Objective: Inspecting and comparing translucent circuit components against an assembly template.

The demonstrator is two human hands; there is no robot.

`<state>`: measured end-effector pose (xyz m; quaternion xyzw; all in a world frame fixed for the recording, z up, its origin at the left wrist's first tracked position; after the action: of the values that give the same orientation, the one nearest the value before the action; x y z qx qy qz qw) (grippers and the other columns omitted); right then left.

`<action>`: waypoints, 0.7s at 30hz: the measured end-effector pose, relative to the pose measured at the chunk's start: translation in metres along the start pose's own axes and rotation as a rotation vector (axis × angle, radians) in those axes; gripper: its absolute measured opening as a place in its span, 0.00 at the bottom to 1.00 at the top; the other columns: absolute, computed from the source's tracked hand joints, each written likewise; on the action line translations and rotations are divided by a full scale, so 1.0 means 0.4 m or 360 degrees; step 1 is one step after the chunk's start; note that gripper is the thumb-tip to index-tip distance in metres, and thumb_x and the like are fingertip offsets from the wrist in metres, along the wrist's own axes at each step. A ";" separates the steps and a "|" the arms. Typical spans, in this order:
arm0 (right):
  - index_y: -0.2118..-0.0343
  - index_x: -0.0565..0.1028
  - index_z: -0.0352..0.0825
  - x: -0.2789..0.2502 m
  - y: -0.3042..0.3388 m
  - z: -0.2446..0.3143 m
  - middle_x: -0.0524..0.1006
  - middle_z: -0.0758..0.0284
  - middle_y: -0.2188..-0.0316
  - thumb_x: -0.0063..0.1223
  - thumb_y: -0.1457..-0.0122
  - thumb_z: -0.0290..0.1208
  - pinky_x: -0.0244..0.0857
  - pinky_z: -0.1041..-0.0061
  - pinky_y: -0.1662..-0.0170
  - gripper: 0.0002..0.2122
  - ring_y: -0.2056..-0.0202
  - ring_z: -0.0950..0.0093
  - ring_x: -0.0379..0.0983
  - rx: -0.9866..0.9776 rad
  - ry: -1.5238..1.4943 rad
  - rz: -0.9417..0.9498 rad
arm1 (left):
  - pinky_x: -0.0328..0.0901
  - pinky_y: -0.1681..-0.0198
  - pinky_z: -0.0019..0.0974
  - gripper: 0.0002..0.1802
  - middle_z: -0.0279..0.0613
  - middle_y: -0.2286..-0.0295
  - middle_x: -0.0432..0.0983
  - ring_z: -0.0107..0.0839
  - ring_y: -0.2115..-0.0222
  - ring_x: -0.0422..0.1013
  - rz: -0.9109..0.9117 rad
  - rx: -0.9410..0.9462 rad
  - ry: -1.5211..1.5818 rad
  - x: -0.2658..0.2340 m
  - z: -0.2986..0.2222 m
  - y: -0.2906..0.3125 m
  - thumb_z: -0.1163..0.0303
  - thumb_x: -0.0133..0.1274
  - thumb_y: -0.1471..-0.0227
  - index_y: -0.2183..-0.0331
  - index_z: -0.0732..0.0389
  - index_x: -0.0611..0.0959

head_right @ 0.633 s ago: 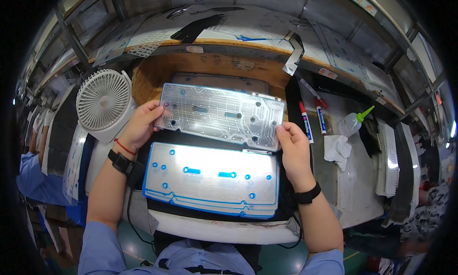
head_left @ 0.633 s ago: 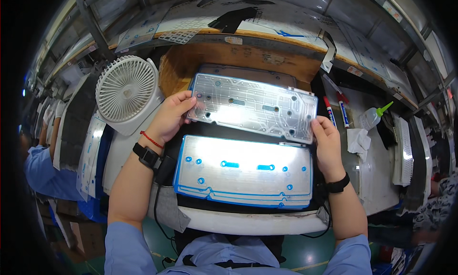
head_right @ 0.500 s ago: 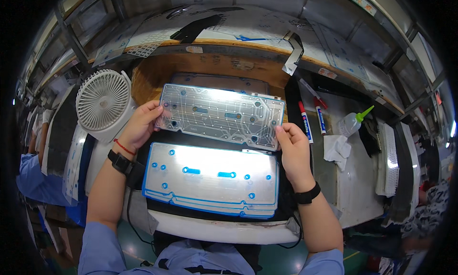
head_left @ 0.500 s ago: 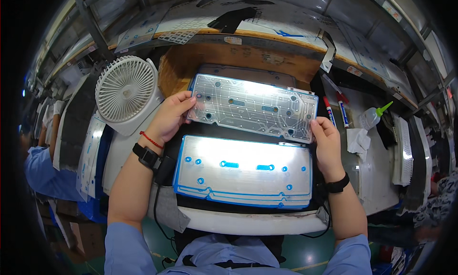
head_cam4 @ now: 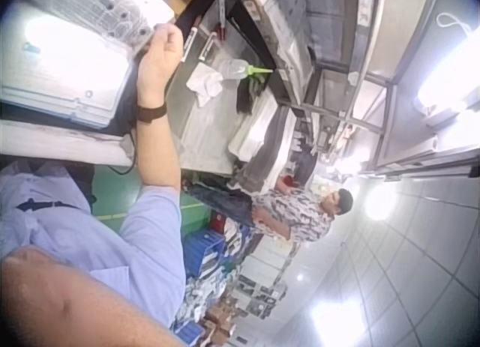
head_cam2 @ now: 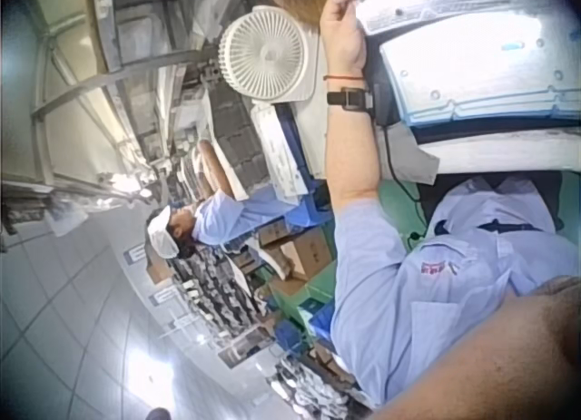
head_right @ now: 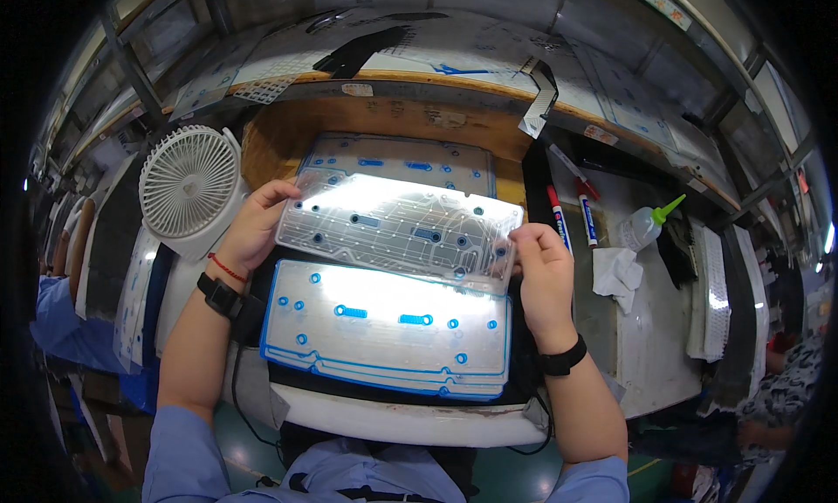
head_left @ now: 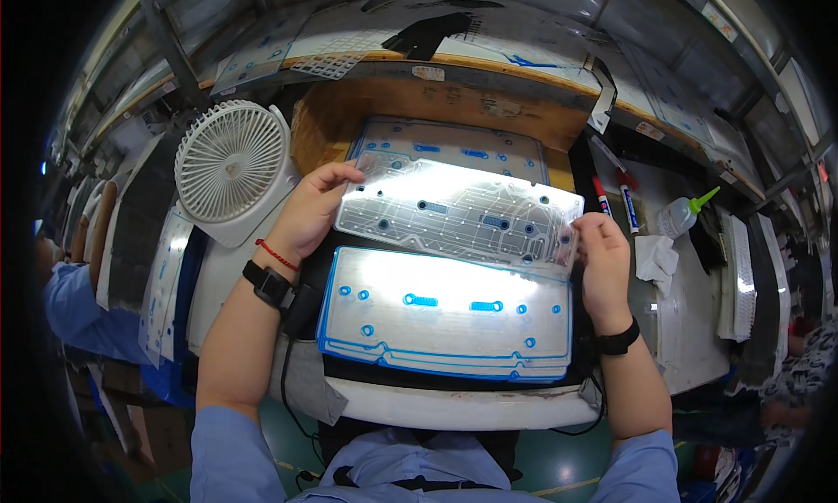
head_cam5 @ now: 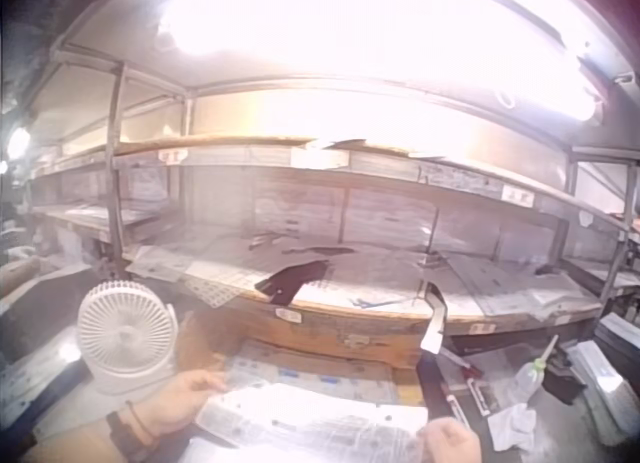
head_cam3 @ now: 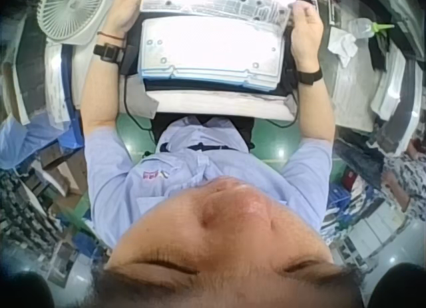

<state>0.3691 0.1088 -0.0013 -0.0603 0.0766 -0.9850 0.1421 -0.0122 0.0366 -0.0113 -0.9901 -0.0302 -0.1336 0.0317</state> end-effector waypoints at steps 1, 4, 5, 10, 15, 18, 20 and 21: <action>0.56 0.68 0.30 0.006 0.000 0.002 0.77 0.64 0.69 0.43 0.38 0.26 0.65 0.85 0.69 0.10 0.72 0.83 0.72 -0.0032 0.0017 0.0003 | 0.65 0.54 0.29 0.10 0.37 0.60 0.73 0.24 0.60 0.69 -0.0006 -0.0022 -0.0030 -0.002 0.001 0.001 0.75 0.46 0.43 0.59 0.61 0.77; 0.45 0.60 0.29 0.045 0.007 0.032 0.75 0.65 0.67 0.45 0.41 0.20 0.66 0.84 0.66 0.20 0.67 0.82 0.71 -0.0016 -0.0011 -0.0043 | 0.65 0.55 0.30 0.11 0.37 0.61 0.73 0.24 0.61 0.70 -0.0055 -0.0069 -0.0073 0.006 -0.007 0.005 0.73 0.44 0.42 0.56 0.61 0.74; 0.45 0.60 0.29 0.043 0.007 0.030 0.74 0.66 0.66 0.44 0.41 0.20 0.66 0.84 0.66 0.20 0.67 0.82 0.71 -0.0025 -0.0013 -0.0025 | 0.66 0.55 0.30 0.12 0.37 0.61 0.73 0.25 0.60 0.70 -0.0094 -0.0073 -0.0057 0.025 -0.018 0.005 0.73 0.44 0.42 0.55 0.61 0.73; 0.45 0.59 0.29 0.030 0.004 0.016 0.71 0.66 0.63 0.43 0.42 0.18 0.65 0.85 0.67 0.20 0.68 0.82 0.70 0.0015 0.0010 0.0022 | 0.66 0.58 0.28 0.16 0.35 0.63 0.74 0.22 0.63 0.70 -0.0059 -0.0177 -0.0052 0.034 -0.024 0.006 0.69 0.42 0.41 0.52 0.63 0.69; 0.46 0.60 0.28 0.025 0.004 0.018 0.71 0.67 0.64 0.42 0.42 0.18 0.65 0.85 0.68 0.20 0.69 0.83 0.69 -0.0006 0.0083 -0.0034 | 0.64 0.66 0.22 0.14 0.31 0.71 0.74 0.17 0.73 0.68 0.0292 -0.0307 -0.0554 0.031 -0.002 0.011 0.66 0.44 0.41 0.56 0.63 0.74; 0.46 0.60 0.28 0.026 0.005 0.028 0.71 0.67 0.65 0.43 0.42 0.18 0.64 0.86 0.69 0.20 0.69 0.83 0.69 0.0004 0.0100 -0.0088 | 0.63 0.72 0.20 0.13 0.28 0.77 0.71 0.15 0.79 0.66 0.0168 -0.0341 -0.0520 0.061 -0.019 0.016 0.64 0.45 0.41 0.61 0.63 0.75; 0.46 0.60 0.28 0.029 0.003 0.030 0.71 0.68 0.65 0.43 0.42 0.19 0.64 0.86 0.69 0.19 0.70 0.83 0.69 -0.0007 0.0080 -0.0100 | 0.59 0.76 0.18 0.13 0.27 0.78 0.71 0.15 0.81 0.65 0.0088 -0.0225 -0.0446 0.032 -0.008 0.011 0.62 0.44 0.40 0.62 0.61 0.76; 0.46 0.60 0.28 0.027 0.001 0.027 0.71 0.68 0.65 0.44 0.41 0.20 0.64 0.87 0.70 0.19 0.70 0.83 0.69 -0.0019 0.0068 -0.0104 | 0.57 0.78 0.17 0.13 0.27 0.79 0.70 0.15 0.82 0.65 0.0048 -0.0167 -0.0408 0.016 -0.004 0.008 0.61 0.43 0.40 0.63 0.60 0.77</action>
<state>0.3605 0.1038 0.0105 -0.0427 0.0834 -0.9897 0.1078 -0.0064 0.0337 -0.0083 -0.9997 -0.0120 -0.0068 -0.0221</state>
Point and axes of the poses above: each hand's wrist, its own y-axis away from the middle knuckle, its own x-axis out of the palm, z = x × y, the point moved 3 cm from there along -y, towards the middle knuckle
